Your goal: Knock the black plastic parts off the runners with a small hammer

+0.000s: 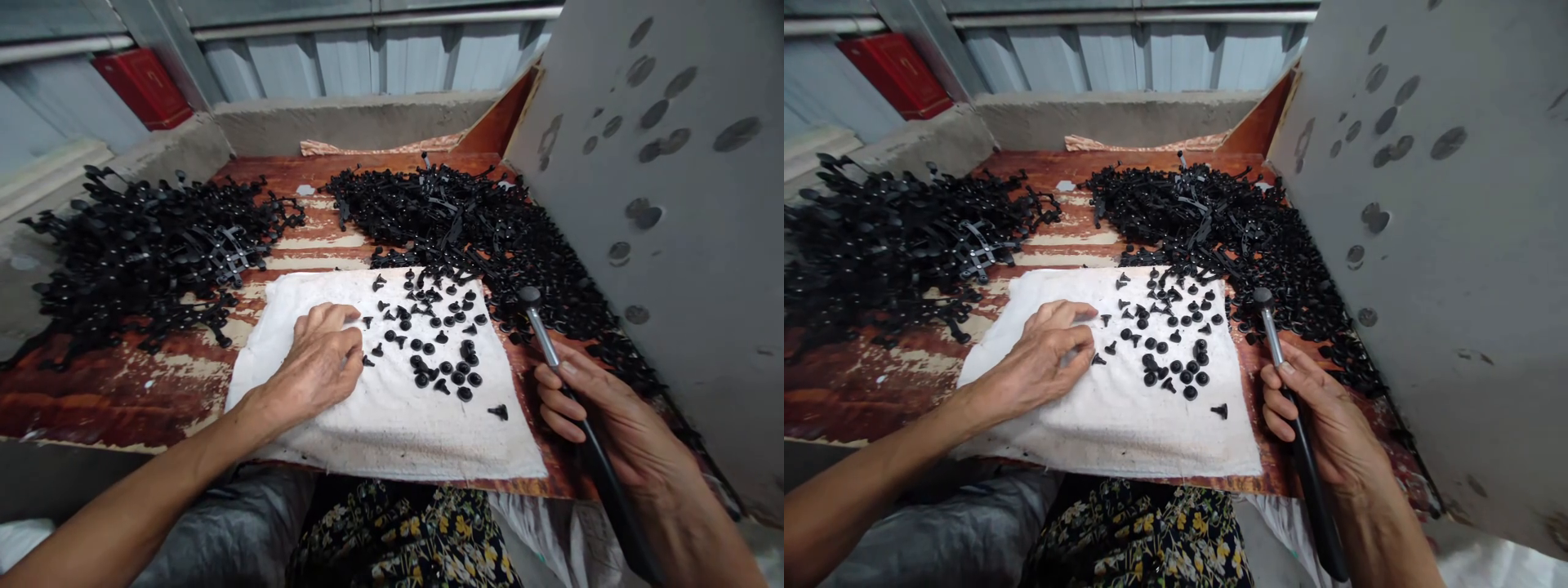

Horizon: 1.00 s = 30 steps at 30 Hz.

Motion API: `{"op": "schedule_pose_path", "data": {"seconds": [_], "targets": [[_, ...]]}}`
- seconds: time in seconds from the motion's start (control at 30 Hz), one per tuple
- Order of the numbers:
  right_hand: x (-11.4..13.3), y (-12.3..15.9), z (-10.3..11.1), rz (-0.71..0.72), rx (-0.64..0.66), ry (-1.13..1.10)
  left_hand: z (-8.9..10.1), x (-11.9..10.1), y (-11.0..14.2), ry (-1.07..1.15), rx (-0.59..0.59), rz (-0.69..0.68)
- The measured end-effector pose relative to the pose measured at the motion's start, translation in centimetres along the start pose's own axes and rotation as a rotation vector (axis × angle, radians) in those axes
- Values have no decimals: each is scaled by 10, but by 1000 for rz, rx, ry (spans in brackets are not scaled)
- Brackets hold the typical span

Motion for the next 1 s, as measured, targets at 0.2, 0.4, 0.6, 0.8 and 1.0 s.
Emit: {"op": "schedule_pose_path", "data": {"seconds": [0.2,0.4,0.6,0.8,1.0], "targets": [[-3,-1,5,-21,-27,-33,6,-5,-1,-78,-134,-3],[-2,-2,4,-23,-6,-27,3,-8,-1,-5,-111,-30],[-1,-2,2,-17,-24,-28,0,3,3,-8,-73,22],[-2,-2,4,-11,-14,-34,-1,-1,0,51,-105,-47],[-1,-2,4,-12,-12,-32,-1,-2,-13,95,-15,-101]]}}
Point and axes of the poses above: each hand's wrist, its own y-axis away from the middle knuckle, its own z-axis out of the back of the hand, x = y × z, the point moved 6 cm from there along -y, towards the middle knuckle, and after that the axes turned 9 degrees about -z, right-handed, at the moved point
